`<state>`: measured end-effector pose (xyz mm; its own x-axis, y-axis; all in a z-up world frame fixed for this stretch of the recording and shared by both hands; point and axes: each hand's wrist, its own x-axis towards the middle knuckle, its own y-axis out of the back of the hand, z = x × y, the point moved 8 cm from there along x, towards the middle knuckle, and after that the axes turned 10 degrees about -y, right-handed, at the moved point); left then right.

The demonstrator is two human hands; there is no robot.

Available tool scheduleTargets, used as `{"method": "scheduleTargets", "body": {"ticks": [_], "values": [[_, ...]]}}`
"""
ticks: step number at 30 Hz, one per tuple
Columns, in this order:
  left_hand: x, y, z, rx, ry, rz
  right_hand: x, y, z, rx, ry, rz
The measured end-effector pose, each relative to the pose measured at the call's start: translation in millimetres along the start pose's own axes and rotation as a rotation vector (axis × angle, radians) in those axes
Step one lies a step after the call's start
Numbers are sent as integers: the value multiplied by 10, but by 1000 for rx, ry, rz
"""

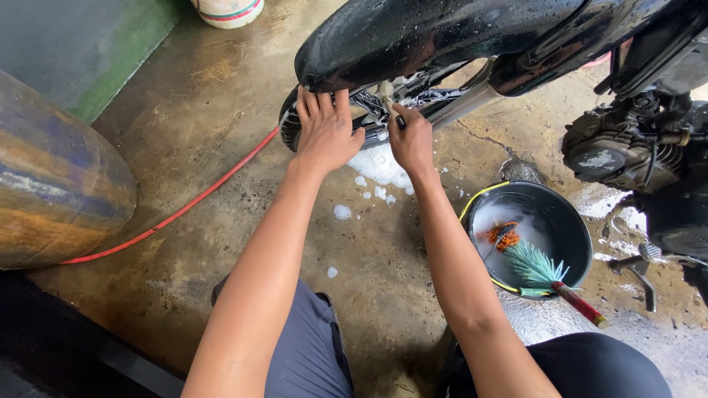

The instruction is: Washing the front wheel and fork of a motorcycle with a brush and soapy water.

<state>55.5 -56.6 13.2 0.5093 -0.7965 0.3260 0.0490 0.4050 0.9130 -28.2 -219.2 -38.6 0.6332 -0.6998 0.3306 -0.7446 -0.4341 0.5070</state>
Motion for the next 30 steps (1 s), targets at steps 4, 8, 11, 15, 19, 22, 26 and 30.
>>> {"method": "scheduleTargets", "body": {"ticks": [4, 8, 11, 15, 19, 22, 26, 30], "values": [[10, 91, 27, 5, -15, 26, -101, 240, -175, 66, 6, 61], [25, 59, 14, -10, -31, 38, -219, 190, 9, 95, -97, -11], [47, 239, -84, -56, 0, 163, -140, 307, 115, -6, 50, 140], [-27, 361, -252, -13, 12, 196, -270, 208, 51, 57, -142, -91], [-133, 425, -529, -383, 36, 353, -383, 195, 104, 126, -210, 27], [-145, 347, -580, -373, 39, 389, -519, 266, -47, 106, -168, 27], [-162, 369, -579, -14, -41, 551, -528, 277, 120, 219, -208, -8], [48, 452, -169, 43, -84, 646, -470, 330, 315, 185, -318, 17]]}}
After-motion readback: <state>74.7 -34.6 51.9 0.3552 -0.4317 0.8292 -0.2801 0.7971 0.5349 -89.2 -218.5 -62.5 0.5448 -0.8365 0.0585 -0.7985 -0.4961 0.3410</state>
